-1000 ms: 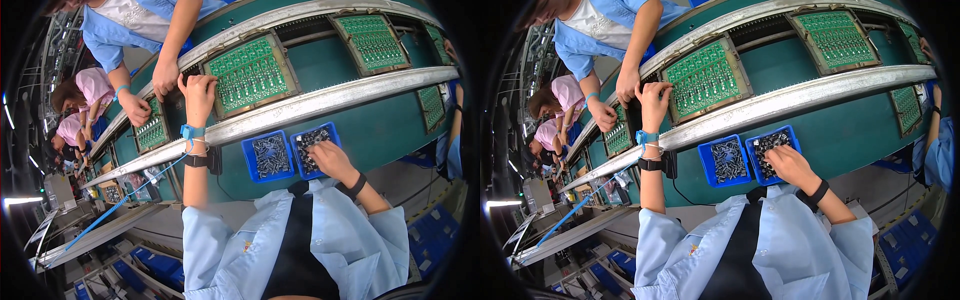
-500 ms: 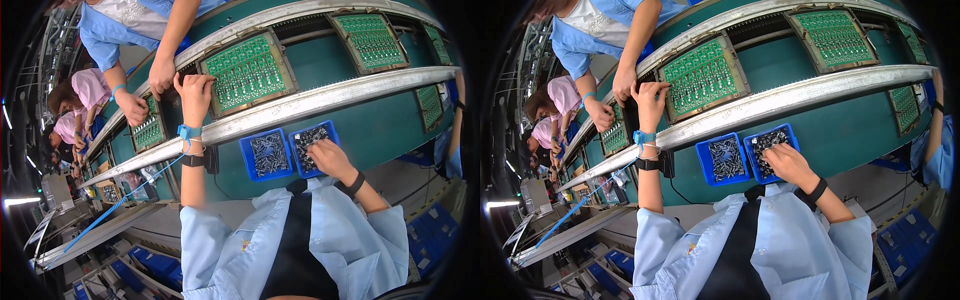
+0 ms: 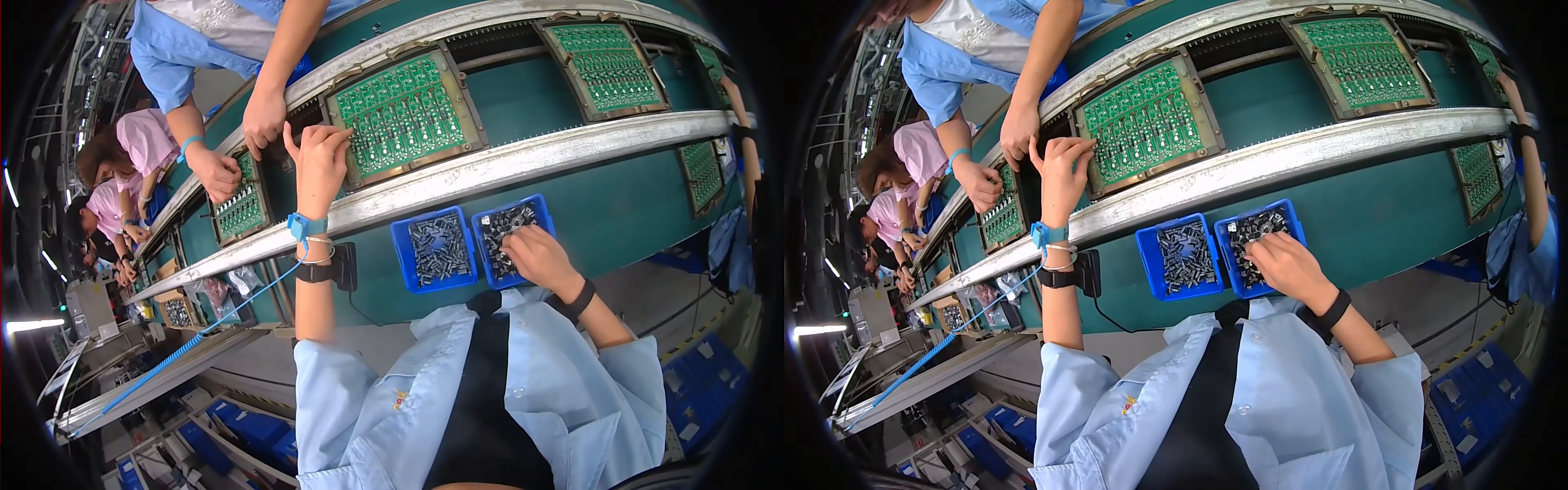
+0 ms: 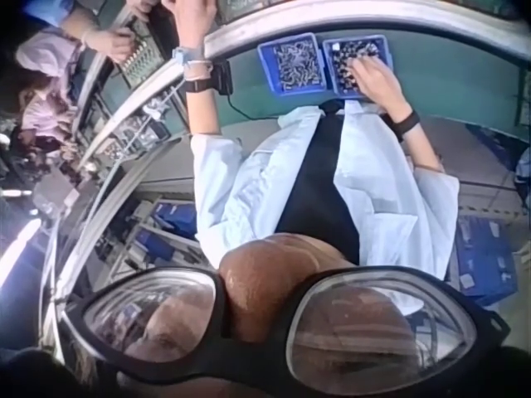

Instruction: The person picks up electronic components from a blue bin by hand and places them one at a time into the slots of a circuit board.

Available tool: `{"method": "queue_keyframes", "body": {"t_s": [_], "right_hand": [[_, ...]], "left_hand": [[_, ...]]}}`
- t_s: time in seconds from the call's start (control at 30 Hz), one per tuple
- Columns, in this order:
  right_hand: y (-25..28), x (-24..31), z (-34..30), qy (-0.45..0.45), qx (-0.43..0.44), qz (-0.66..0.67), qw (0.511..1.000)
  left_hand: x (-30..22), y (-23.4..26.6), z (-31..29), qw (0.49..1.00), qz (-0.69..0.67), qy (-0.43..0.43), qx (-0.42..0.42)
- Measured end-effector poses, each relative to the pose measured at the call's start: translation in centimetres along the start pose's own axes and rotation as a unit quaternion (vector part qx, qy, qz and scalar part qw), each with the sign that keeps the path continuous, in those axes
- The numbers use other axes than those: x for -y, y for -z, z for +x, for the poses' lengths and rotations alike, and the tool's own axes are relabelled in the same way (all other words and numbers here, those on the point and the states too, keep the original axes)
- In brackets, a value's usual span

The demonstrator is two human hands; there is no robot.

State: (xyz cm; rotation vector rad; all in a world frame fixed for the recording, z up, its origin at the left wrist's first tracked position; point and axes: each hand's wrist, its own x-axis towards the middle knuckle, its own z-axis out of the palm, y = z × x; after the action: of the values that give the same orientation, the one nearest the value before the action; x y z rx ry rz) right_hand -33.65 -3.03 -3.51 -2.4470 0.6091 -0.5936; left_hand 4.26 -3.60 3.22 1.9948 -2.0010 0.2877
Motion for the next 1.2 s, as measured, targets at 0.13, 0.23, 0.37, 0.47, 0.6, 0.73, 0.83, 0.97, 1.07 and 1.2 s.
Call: {"method": "queue_keyframes", "body": {"t_s": [0.13, 0.23, 0.37, 0.47, 0.6, 0.73, 0.83, 0.97, 1.07, 1.2], "right_hand": [[0.2, 0.0, -0.1, -0.001, -0.007, 0.012, 1.0], [0.7, 0.1, 0.0, -0.005, -0.007, 0.02, 1.0], [1.5, -0.2, 0.0, -0.055, -0.022, 0.076, 0.995], [2.5, 0.3, 1.4, -0.155, -0.14, 0.201, 0.957], [5.6, 1.7, 7.6, -0.139, -0.164, 0.204, 0.955], [6.7, 2.0, 13.0, -0.108, -0.12, 0.185, 0.969], [6.4, 1.6, 16.2, -0.106, -0.08, 0.22, 0.966], [4.8, 1.1, 19.5, -0.093, -0.025, 0.231, 0.968], [3.1, 1.2, 22.2, -0.068, 0.016, 0.196, 0.978], [1.8, 1.3, 26.2, 0.034, 0.024, 0.069, 0.997]], "left_hand": [[-1.2, 1.3, -0.2, 0.999, 0.005, 0.018, -0.043], [-2.9, 3.2, -1.6, 0.996, -0.023, 0.054, -0.071], [-10.3, 4.9, -4.1, 0.969, -0.231, 0.085, 0.015], [-17.1, 3.2, -6.0, 0.907, -0.404, 0.027, 0.113], [-21.9, -2.2, -8.4, 0.91, -0.389, 0.0, 0.146], [-24.2, -7.2, -9.1, 0.966, -0.23, -0.041, 0.109], [-24.4, -8.6, -9.3, 0.975, -0.185, -0.052, 0.107], [-24.6, -8.8, -9.6, 0.973, -0.194, -0.049, 0.115], [-24.7, -8.8, -9.7, 0.982, -0.149, -0.065, 0.091], [-24.9, -8.4, -8.9, 0.972, -0.187, -0.111, 0.089]]}}
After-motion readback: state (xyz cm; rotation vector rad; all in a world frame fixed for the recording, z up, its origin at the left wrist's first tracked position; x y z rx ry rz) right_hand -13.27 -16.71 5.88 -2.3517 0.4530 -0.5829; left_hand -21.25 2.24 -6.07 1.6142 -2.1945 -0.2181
